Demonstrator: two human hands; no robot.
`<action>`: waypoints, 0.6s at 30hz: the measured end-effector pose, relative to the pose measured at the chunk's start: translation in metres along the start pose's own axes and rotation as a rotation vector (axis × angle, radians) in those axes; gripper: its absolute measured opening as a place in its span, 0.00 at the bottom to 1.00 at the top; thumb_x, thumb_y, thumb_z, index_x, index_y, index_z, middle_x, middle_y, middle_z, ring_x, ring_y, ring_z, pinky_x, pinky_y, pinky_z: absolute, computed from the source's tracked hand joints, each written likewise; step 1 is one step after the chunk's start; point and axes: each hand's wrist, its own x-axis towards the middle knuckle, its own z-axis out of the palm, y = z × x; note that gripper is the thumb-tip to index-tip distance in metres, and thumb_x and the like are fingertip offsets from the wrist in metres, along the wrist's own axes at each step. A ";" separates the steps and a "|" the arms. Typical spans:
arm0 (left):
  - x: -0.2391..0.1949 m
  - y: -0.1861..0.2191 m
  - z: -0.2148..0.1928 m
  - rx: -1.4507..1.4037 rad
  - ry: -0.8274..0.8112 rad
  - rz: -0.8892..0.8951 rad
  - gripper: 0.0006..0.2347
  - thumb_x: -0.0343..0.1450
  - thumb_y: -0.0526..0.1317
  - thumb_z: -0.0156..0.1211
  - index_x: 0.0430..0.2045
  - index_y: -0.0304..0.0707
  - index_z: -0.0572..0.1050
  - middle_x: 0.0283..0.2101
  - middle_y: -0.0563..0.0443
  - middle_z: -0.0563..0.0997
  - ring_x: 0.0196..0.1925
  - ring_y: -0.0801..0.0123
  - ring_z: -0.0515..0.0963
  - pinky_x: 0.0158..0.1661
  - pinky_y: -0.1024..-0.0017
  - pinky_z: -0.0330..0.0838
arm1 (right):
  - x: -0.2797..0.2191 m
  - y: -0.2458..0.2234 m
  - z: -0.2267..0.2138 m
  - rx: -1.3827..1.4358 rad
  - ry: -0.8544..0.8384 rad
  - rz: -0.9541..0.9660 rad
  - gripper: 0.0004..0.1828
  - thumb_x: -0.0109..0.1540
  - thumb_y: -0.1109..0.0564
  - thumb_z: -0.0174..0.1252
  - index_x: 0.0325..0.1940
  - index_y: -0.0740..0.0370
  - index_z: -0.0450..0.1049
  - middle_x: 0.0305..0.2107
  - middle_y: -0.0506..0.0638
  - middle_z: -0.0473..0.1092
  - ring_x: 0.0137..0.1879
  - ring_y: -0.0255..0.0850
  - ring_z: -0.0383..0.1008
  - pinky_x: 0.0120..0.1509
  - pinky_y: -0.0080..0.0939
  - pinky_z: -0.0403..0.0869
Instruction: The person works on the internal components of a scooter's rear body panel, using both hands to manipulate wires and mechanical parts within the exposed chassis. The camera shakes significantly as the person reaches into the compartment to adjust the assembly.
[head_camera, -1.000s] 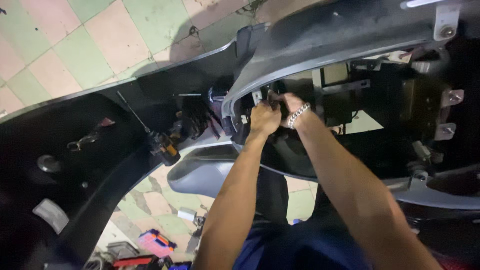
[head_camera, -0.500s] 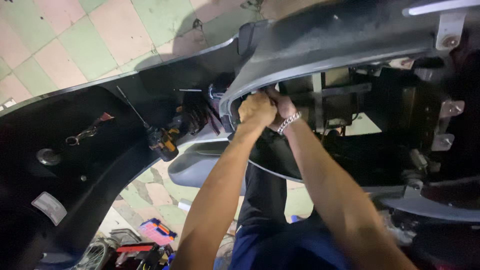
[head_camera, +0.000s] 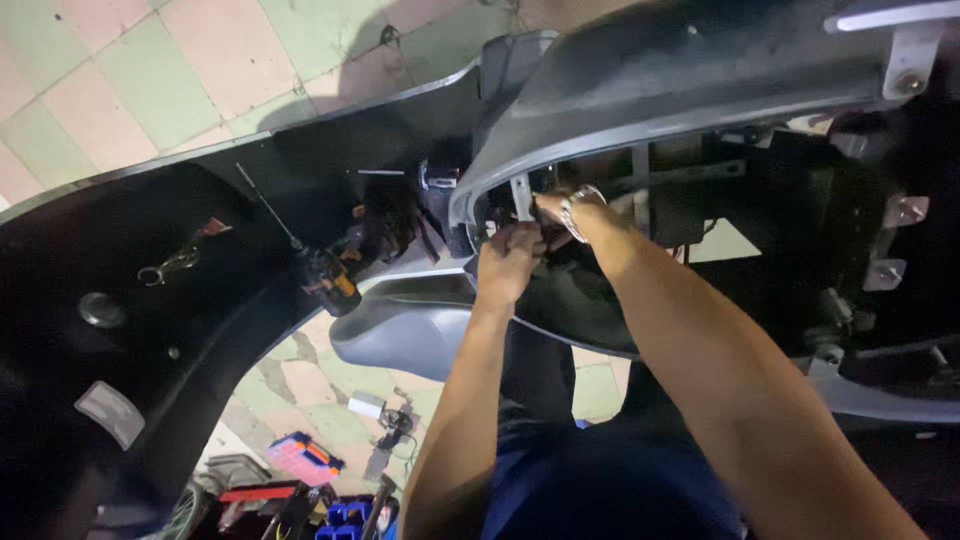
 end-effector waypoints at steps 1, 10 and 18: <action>0.002 0.005 0.001 0.044 0.026 0.085 0.12 0.68 0.41 0.58 0.39 0.34 0.82 0.35 0.44 0.86 0.37 0.64 0.84 0.40 0.67 0.76 | -0.003 0.002 -0.006 -0.004 -0.010 0.025 0.24 0.70 0.43 0.42 0.53 0.64 0.72 0.47 0.60 0.74 0.52 0.52 0.77 0.56 0.56 0.80; 0.016 0.035 0.000 0.201 0.116 0.003 0.15 0.72 0.49 0.60 0.37 0.35 0.84 0.35 0.43 0.86 0.38 0.64 0.84 0.41 0.67 0.74 | -0.051 -0.011 0.013 0.273 -0.052 0.061 0.18 0.65 0.49 0.50 0.47 0.64 0.76 0.39 0.57 0.78 0.43 0.49 0.80 0.50 0.53 0.81; 0.022 0.043 0.003 -0.307 -0.061 -0.114 0.08 0.71 0.42 0.62 0.35 0.36 0.80 0.28 0.55 0.81 0.29 0.75 0.78 0.31 0.75 0.74 | -0.093 -0.013 0.052 0.963 -0.245 -0.292 0.19 0.59 0.51 0.57 0.52 0.54 0.77 0.39 0.54 0.78 0.41 0.48 0.78 0.42 0.46 0.78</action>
